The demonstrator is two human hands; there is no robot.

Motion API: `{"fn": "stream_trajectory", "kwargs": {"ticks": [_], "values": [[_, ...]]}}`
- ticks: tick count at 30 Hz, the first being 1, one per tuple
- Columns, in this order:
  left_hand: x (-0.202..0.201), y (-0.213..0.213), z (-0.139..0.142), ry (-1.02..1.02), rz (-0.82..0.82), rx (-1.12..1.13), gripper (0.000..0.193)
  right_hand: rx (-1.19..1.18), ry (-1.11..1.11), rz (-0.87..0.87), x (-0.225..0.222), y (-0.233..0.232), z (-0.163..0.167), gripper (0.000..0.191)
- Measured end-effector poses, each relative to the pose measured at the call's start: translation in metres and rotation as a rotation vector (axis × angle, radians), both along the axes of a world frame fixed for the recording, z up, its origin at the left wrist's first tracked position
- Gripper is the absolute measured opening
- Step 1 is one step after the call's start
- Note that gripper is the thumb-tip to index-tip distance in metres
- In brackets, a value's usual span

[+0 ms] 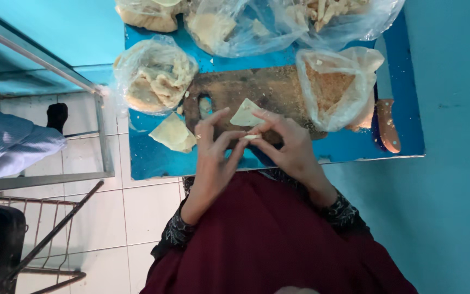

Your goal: The person sits at a small blue table and shapes small pieces of dough by hand, rolling and pinching each piece into a stick-like form on a wooden board. The shaped dough pieces are placed into a plastic bag with other finished pieces, and the person repeats the process with new dough pieces.

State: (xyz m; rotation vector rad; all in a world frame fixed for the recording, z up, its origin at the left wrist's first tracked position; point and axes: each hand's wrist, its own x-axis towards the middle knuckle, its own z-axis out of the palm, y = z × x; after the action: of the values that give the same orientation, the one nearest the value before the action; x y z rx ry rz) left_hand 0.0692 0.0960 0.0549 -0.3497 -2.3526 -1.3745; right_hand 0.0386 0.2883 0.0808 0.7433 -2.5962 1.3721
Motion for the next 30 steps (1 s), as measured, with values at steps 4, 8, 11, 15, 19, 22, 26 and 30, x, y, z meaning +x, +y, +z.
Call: {"fn": "stream_trajectory", "kwargs": {"ticks": [4,8,11,15,19,22,26,30], "values": [[0.004,0.001,0.005,-0.111,-0.11,0.201,0.02,-0.194,-0.281,0.062,0.003,0.003,0.011,0.055],[0.001,0.001,0.014,0.042,-0.09,-0.047,0.022,-0.17,-0.355,0.095,0.0,0.013,0.018,0.054],[0.001,0.003,0.021,0.275,-0.078,-0.291,0.029,-0.213,-0.528,0.143,-0.007,0.028,0.024,0.053],[0.0,0.001,0.026,0.261,-0.001,-0.348,0.029,-0.011,-0.314,0.058,-0.038,0.046,0.043,0.04],[-0.01,-0.022,0.021,0.137,0.153,-0.406,0.029,0.16,0.384,-0.192,-0.069,0.067,0.079,0.035],[-0.012,-0.027,0.013,0.074,0.24,-0.458,0.026,0.121,0.391,-0.191,-0.06,0.073,0.092,0.05],[-0.007,-0.022,0.006,0.094,0.205,-0.506,0.025,0.261,0.282,-0.249,-0.041,0.068,0.082,0.058],[-0.004,-0.012,0.003,0.122,0.24,-0.536,0.018,0.486,0.002,-0.18,-0.041,0.078,0.065,0.045]]}}
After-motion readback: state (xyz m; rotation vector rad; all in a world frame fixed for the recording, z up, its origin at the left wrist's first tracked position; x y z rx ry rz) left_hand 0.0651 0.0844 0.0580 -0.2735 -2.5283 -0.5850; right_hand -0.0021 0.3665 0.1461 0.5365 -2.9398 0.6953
